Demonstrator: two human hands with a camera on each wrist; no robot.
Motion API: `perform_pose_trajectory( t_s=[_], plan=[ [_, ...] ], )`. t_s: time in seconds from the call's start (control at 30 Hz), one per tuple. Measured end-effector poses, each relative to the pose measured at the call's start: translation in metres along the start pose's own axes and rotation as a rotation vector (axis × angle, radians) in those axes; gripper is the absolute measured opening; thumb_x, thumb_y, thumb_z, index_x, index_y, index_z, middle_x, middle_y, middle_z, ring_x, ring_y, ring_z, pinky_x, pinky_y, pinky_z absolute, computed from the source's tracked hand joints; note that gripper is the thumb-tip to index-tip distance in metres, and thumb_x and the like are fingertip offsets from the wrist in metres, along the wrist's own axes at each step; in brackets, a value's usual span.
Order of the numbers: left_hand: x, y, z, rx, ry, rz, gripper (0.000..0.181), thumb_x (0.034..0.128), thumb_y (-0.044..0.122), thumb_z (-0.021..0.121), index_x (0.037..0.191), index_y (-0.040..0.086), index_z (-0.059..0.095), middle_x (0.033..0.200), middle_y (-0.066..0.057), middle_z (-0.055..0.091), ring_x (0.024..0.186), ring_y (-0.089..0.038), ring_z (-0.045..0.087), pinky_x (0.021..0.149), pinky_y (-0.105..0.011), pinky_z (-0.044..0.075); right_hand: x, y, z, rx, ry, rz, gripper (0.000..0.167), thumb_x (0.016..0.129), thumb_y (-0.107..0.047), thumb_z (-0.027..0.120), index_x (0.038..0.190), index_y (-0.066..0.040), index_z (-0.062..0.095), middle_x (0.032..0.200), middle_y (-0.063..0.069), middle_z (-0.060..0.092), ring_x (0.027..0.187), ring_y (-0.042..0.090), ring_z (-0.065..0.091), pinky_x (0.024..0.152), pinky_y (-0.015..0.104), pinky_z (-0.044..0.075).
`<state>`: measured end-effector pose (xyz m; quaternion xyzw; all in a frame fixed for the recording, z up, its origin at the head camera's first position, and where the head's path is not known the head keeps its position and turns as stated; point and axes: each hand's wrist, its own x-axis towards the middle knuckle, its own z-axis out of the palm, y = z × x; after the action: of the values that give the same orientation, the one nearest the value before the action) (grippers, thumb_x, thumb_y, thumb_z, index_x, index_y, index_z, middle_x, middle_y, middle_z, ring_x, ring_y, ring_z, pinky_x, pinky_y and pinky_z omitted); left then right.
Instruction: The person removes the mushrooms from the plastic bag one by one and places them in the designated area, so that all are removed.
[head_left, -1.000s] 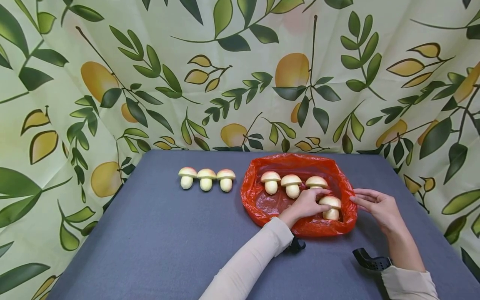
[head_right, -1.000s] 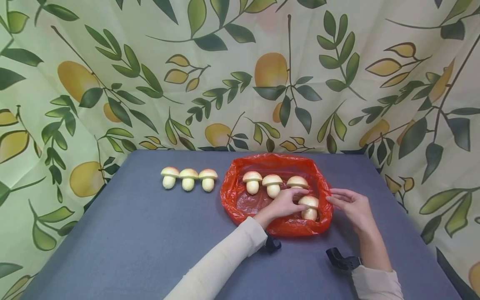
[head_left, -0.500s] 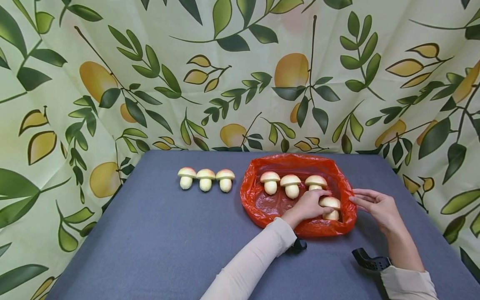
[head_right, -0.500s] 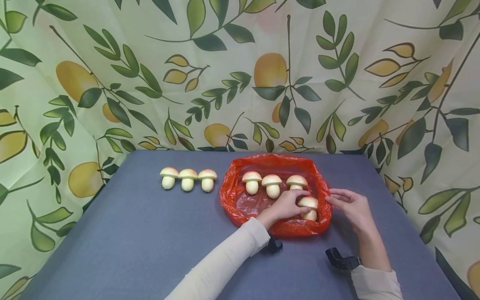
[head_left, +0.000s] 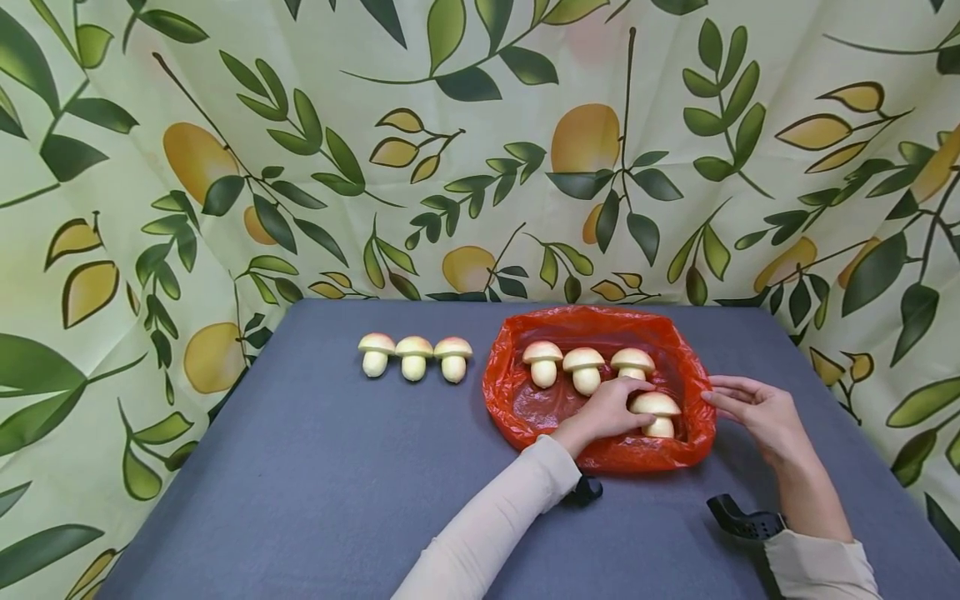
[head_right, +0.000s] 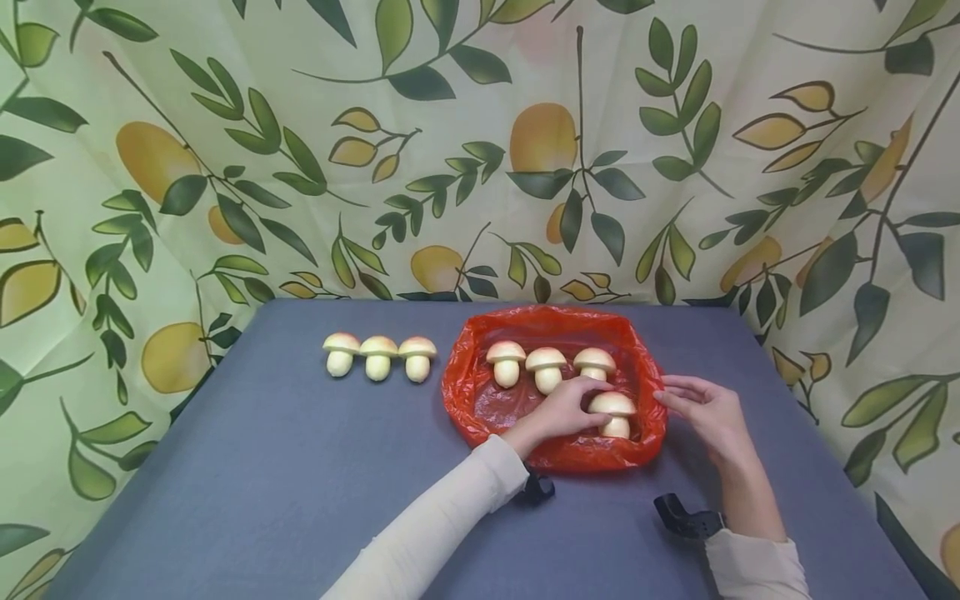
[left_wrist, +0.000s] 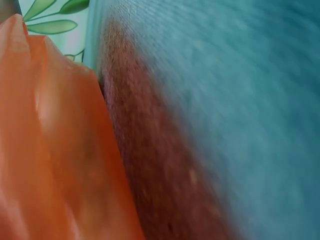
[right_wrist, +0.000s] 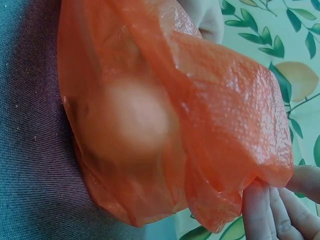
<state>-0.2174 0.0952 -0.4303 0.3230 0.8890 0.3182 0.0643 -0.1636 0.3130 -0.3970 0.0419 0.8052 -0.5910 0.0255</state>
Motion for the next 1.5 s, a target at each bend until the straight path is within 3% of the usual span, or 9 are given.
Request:
perform_pose_trajectory(
  t_s=[0.43, 0.6, 0.83, 1.0, 1.37, 1.5],
  plan=[
    [-0.010, -0.007, -0.013, -0.026, -0.021, 0.022, 0.043, 0.0887, 0.017, 0.069, 0.130, 0.011, 0.059, 0.131, -0.003, 0.064, 0.120, -0.011, 0.058, 0.103, -0.011, 0.041, -0.001, 0.000, -0.004, 0.030, -0.004, -0.009, 0.021, 0.090, -0.019, 0.068, 0.088, -0.040, 0.068, 0.078, -0.027, 0.069, 0.074, -0.008, 0.065, 0.067, 0.013, 0.056],
    [-0.007, -0.004, -0.014, -0.012, -0.057, 0.032, 0.047, 0.0880, 0.018, 0.070, 0.132, 0.009, 0.057, 0.132, -0.003, 0.064, 0.122, -0.010, 0.058, 0.102, -0.010, 0.041, -0.001, 0.000, -0.004, 0.031, -0.005, -0.010, 0.021, 0.090, -0.019, 0.068, 0.088, -0.040, 0.068, 0.078, -0.027, 0.069, 0.074, -0.008, 0.066, 0.067, 0.013, 0.056],
    [0.001, 0.002, -0.009, 0.054, -0.098, 0.010, 0.052, 0.0870, 0.032, 0.071, 0.134, 0.014, 0.057, 0.133, 0.003, 0.063, 0.122, -0.006, 0.058, 0.100, -0.009, 0.042, -0.001, 0.000, -0.002, 0.011, 0.001, -0.003, 0.021, 0.089, -0.020, 0.069, 0.088, -0.041, 0.067, 0.078, -0.028, 0.069, 0.075, -0.009, 0.065, 0.067, 0.014, 0.056],
    [0.004, 0.003, -0.007, 0.041, -0.130, 0.006, 0.056, 0.0857, 0.037, 0.072, 0.135, 0.016, 0.056, 0.134, 0.005, 0.062, 0.120, -0.004, 0.058, 0.098, -0.008, 0.042, -0.001, 0.001, 0.000, -0.003, -0.002, 0.004, 0.022, 0.090, -0.021, 0.068, 0.088, -0.043, 0.066, 0.079, -0.029, 0.068, 0.076, -0.010, 0.064, 0.068, 0.014, 0.056],
    [0.008, -0.001, -0.007, 0.011, -0.228, 0.068, 0.059, 0.0888, 0.025, 0.068, 0.143, 0.017, 0.047, 0.141, 0.000, 0.057, 0.121, -0.006, 0.056, 0.099, -0.008, 0.040, -0.001, -0.002, -0.002, 0.026, 0.006, -0.003, 0.019, 0.089, -0.021, 0.069, 0.088, -0.040, 0.068, 0.079, -0.028, 0.069, 0.075, -0.009, 0.065, 0.067, 0.015, 0.056],
    [0.008, -0.004, -0.009, 0.006, -0.214, 0.076, 0.052, 0.0887, 0.025, 0.069, 0.138, 0.014, 0.054, 0.135, -0.001, 0.060, 0.114, -0.006, 0.058, 0.094, -0.007, 0.041, -0.002, -0.002, -0.002, 0.006, 0.008, -0.002, 0.019, 0.089, -0.022, 0.069, 0.089, -0.041, 0.067, 0.079, -0.028, 0.068, 0.075, -0.009, 0.065, 0.067, 0.015, 0.056]
  ],
)
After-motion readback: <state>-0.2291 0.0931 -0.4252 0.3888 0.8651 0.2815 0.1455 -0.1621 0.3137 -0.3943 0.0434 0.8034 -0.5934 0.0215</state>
